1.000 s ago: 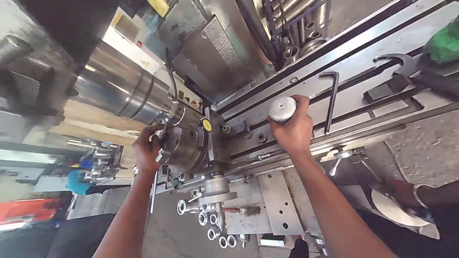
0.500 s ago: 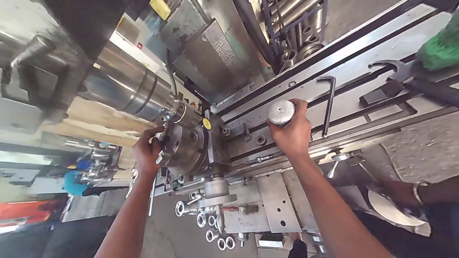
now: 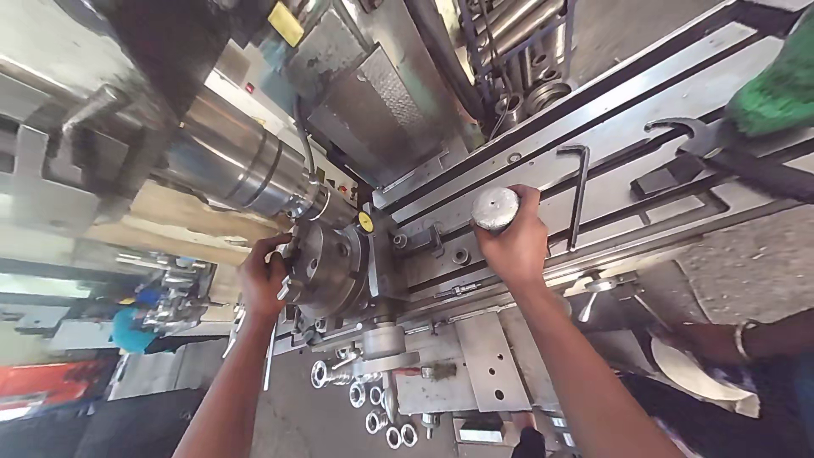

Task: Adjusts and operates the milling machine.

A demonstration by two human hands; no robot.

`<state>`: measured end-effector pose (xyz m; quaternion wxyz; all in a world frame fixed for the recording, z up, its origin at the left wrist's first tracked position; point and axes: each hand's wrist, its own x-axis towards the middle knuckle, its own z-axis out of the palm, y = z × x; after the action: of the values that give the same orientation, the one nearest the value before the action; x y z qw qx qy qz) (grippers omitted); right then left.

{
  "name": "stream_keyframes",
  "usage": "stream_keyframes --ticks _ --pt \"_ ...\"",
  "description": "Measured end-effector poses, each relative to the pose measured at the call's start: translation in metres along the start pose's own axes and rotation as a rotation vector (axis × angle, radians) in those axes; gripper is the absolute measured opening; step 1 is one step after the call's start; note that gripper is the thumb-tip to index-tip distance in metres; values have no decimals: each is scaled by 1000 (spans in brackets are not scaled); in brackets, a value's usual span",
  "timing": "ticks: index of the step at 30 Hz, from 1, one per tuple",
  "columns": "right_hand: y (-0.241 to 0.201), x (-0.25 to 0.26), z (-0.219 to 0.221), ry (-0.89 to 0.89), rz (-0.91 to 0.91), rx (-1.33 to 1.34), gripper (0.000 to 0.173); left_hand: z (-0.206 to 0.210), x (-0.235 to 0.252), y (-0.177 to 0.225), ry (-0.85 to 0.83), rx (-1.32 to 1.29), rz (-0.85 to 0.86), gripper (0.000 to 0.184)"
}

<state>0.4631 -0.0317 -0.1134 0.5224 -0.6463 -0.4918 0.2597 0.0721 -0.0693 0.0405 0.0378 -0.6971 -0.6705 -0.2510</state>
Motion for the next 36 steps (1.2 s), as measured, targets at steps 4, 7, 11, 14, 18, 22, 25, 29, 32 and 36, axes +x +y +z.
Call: stream_keyframes --ticks 4,7,11,14,18,22,25,29,32,36 --pt "1 0 1 4 -13 2 75 -1 0 -1 -8 1 8 33" --pt "1 0 1 5 -10 2 76 0 0 -2 0 8 24 33" --pt "0 -3 -1 -8 -11 5 75 0 -1 -1 9 3 19 33" --pt "-1 -3 -2 -4 -20 13 75 0 -1 -1 5 -3 28 33" --pt "1 -2 0 0 -20 24 75 1 -1 -3 15 -29 66 32" --pt "1 -2 0 -8 -18 23 75 1 -1 -4 11 -40 89 33" --pt "1 -2 -1 -11 -5 14 76 1 -1 -2 20 -2 94 33" --pt "1 -2 0 -11 2 23 78 0 -2 -4 14 13 92 35" --pt "1 -2 0 -12 -10 23 78 0 -2 -2 18 -16 83 34" --pt "1 -4 -1 -16 -13 15 79 0 -2 -4 18 -47 89 34"
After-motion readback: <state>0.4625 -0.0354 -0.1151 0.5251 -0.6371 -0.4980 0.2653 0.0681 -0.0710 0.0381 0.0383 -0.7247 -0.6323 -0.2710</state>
